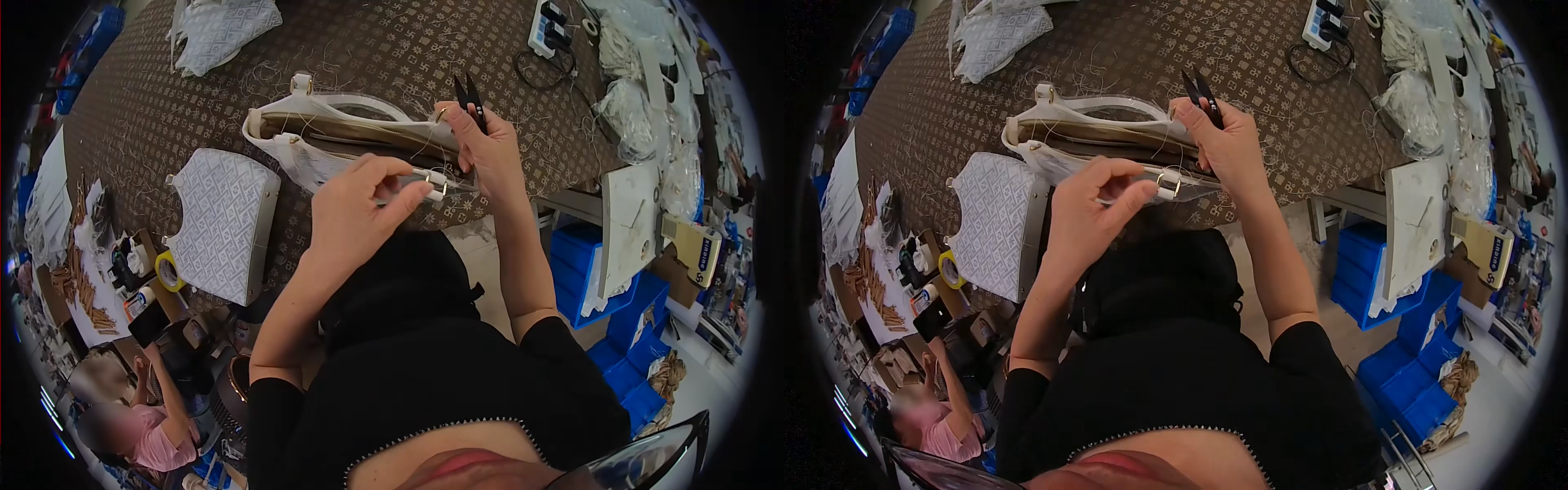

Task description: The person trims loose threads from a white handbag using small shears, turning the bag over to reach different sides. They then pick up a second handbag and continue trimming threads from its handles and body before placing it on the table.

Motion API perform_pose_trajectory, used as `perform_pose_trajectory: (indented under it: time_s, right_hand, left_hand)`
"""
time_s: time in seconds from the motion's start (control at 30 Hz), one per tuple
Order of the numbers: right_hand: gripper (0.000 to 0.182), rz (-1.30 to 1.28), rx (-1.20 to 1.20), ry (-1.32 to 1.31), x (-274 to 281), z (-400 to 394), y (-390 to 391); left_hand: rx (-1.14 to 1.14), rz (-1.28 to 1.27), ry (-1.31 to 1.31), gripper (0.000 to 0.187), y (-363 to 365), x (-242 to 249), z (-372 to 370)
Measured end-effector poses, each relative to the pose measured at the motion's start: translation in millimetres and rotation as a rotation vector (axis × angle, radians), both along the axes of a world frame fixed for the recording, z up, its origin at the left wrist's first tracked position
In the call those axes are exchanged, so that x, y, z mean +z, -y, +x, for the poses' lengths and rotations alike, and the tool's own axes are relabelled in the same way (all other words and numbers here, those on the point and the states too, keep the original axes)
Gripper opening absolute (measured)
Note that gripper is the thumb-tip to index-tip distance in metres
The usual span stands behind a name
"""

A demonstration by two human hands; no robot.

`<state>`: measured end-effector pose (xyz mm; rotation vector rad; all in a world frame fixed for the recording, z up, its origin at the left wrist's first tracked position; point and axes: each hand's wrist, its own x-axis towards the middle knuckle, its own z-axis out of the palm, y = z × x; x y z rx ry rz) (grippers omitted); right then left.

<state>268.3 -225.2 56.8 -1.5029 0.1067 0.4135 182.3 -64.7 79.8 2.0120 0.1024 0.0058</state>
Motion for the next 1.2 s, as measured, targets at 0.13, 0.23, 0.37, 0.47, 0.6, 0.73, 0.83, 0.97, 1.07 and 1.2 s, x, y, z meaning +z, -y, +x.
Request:
perform_pose_trajectory:
  time_s: [0.13, 0.23, 0.37, 0.47, 0.6, 0.73, 0.83, 0.97, 1.07, 1.2]
  right_hand:
    - [0.034, 0.009, 0.028, -0.022, 1.2, 2.5, 1.3]
    - [0.034, -0.009, 0.015, 0.017, -1.1, 0.6, 0.4]
    - [0.033, -0.029, -0.003, 0.018, 2.3, -2.1, -1.6]
    - [0.032, -0.012, 0.022, 0.010, 1.2, -2.2, 1.4]
    - [0.032, -0.012, 0.025, 0.016, -0.5, -2.1, 3.9]
    - [0.035, -0.033, 0.032, 0.012, 0.8, 7.6, 5.1]
    - [0.035, -0.084, -0.013, 0.043, -1.6, 13.7, 6.5]
    - [0.032, -0.149, -0.021, 0.061, 3.1, 19.2, 15.0]
    - [0.024, -0.076, -0.110, 0.146, 21.9, 5.6, 18.8]
    - [0.021, 0.171, 0.176, -0.065, 64.0, -34.2, 28.9]
  left_hand:
    - [0.128, 0.198, 0.419, 0.017, -22.8, 3.9, 9.2]
    - [0.463, 0.228, 0.320, 0.013, -60.5, 21.0, 1.6]
    - [0.499, 0.163, -0.393, 0.066, -104.4, 12.2, 14.0]
    - [0.336, 0.011, -0.505, 0.075, -107.5, -13.1, 16.1]
    - [0.202, -0.178, -0.507, 0.060, -106.1, -9.1, 9.7]
    - [0.107, -0.491, -0.567, 0.044, -108.0, -10.2, -14.3]
    - [0.079, -0.462, -0.505, 0.025, -86.1, 0.5, -36.3]
    - [0.052, -0.609, -0.454, 0.020, -51.9, 6.6, -56.5]
    - [0.069, -0.626, -0.414, 0.019, -36.5, 2.8, -63.1]
    - [0.073, -0.587, -0.334, 0.019, -20.4, -5.6, -75.6]
